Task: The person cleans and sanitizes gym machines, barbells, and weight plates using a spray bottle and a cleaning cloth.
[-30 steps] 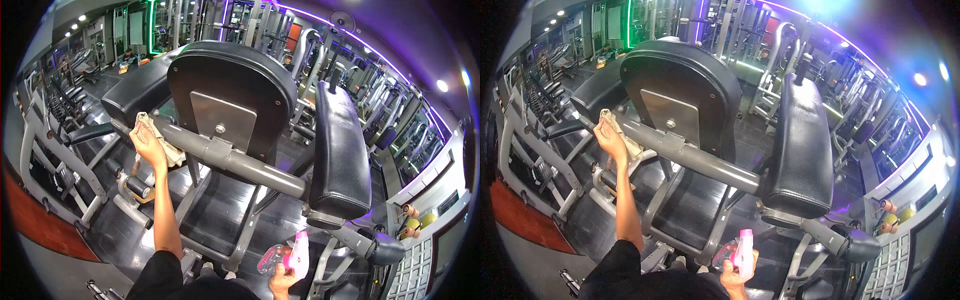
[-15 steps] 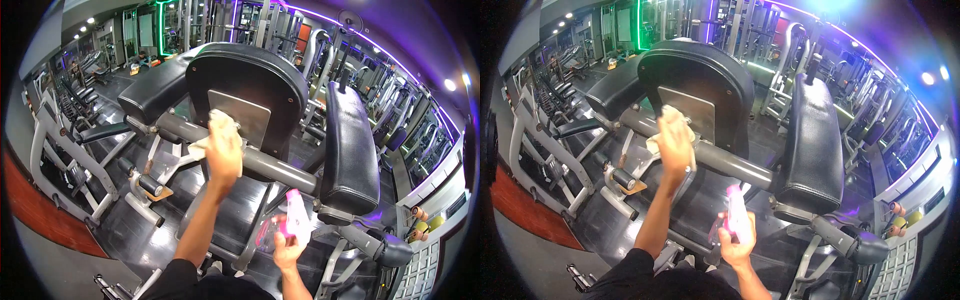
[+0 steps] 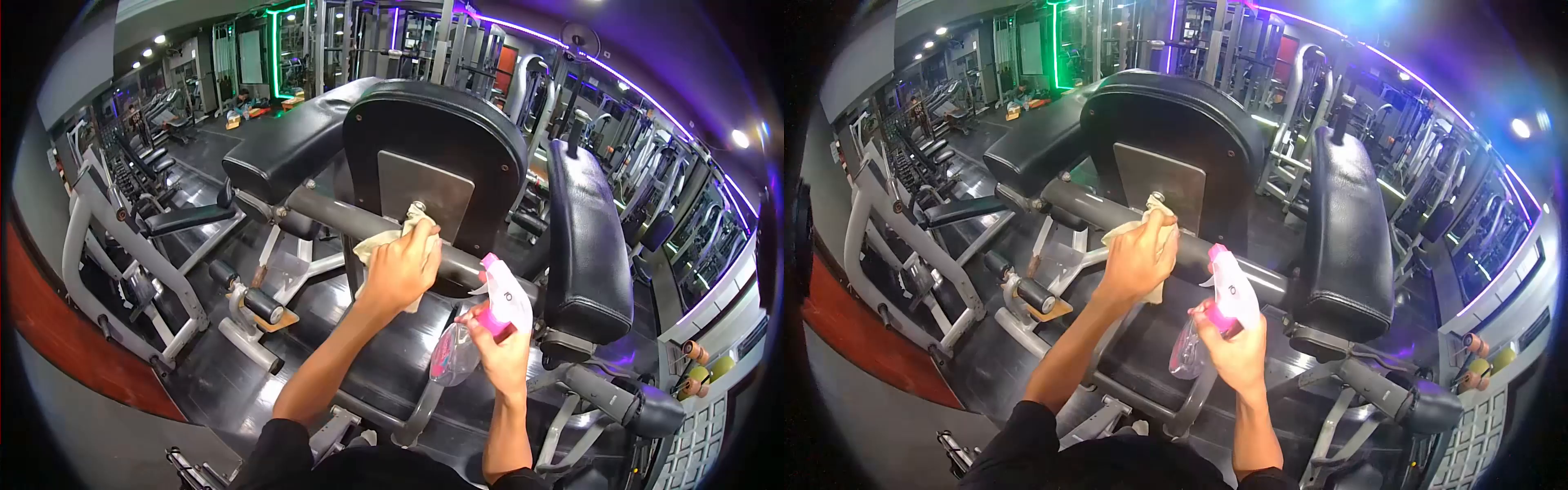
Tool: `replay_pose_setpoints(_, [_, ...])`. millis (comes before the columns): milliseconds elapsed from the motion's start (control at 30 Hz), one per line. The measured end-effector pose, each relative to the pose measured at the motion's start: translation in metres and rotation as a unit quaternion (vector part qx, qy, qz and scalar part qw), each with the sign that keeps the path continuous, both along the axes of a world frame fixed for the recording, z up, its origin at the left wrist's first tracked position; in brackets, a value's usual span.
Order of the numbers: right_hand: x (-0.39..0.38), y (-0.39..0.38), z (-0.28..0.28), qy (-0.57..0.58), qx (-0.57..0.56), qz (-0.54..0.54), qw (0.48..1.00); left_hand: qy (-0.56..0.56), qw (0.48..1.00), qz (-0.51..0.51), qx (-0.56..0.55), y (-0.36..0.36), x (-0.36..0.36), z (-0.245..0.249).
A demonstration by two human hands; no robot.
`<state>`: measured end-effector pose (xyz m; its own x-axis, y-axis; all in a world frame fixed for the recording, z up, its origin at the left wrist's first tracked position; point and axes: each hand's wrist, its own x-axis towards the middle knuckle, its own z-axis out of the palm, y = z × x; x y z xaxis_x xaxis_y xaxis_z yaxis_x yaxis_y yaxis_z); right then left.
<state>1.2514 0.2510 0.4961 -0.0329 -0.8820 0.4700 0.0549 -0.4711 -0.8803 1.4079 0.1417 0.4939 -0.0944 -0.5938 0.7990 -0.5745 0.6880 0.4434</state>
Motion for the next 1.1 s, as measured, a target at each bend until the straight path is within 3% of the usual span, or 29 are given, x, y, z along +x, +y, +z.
replay_pose_setpoints(33, [0.001,-0.002,0.003,0.009,0.007,-0.014,1.000,0.006,1.000,-0.017,0.016,0.002,0.005,-0.002])
replay_pose_setpoints(67, [0.002,-0.008,-0.001,-0.009,-0.003,-0.009,1.000,0.015,0.992,-0.020,0.124,0.003,0.013,-0.005])
replay_pose_setpoints(100, [0.002,-0.009,-0.001,-0.009,-0.005,-0.010,1.000,0.015,0.992,-0.022,0.123,0.005,0.016,-0.008])
replay_pose_setpoints(167, [0.005,-0.013,0.007,-0.023,0.028,-0.033,0.999,0.064,0.991,0.115,0.029,0.005,0.020,-0.017])
replay_pose_setpoints(200, [0.012,-0.017,0.009,-0.003,-0.010,-0.056,0.998,0.080,0.995,0.067,0.003,-0.006,0.021,-0.028])
replay_pose_setpoints(233, [0.016,-0.020,0.012,0.000,-0.012,-0.056,0.998,0.083,0.994,0.066,0.002,-0.012,0.020,-0.036])
replay_pose_setpoints(300, [0.022,-0.027,0.016,0.071,-0.065,-0.079,0.992,0.079,0.985,0.087,-0.123,-0.018,0.019,-0.051])
replay_pose_setpoints(367, [0.029,-0.039,0.020,0.057,-0.092,-0.097,0.989,0.084,0.981,0.074,-0.157,-0.026,0.018,-0.062])
replay_pose_setpoints(433, [0.032,-0.047,0.027,0.030,-0.114,-0.124,0.985,0.190,0.974,0.007,-0.128,-0.027,0.015,-0.056])
replay_pose_setpoints(567, [0.036,-0.060,0.036,0.113,-0.138,-0.166,0.970,0.241,0.949,0.032,-0.202,-0.038,0.012,-0.012])
replay_pose_setpoints(633, [0.035,-0.065,0.034,0.097,-0.122,-0.165,0.974,0.254,0.940,0.027,-0.225,-0.047,0.007,0.012])
replay_pose_setpoints(767, [0.035,-0.064,0.038,0.098,-0.089,-0.156,0.979,0.345,0.924,-0.040,-0.157,-0.058,-0.010,0.026])
replay_pose_setpoints(833, [0.032,-0.069,0.036,0.129,-0.110,-0.176,0.969,0.327,0.927,0.023,-0.184,-0.056,-0.013,0.022])
replay_pose_setpoints(1100, [0.032,-0.060,0.040,0.141,-0.088,-0.178,0.970,0.469,0.873,-0.098,-0.092,-0.047,-0.021,0.001])
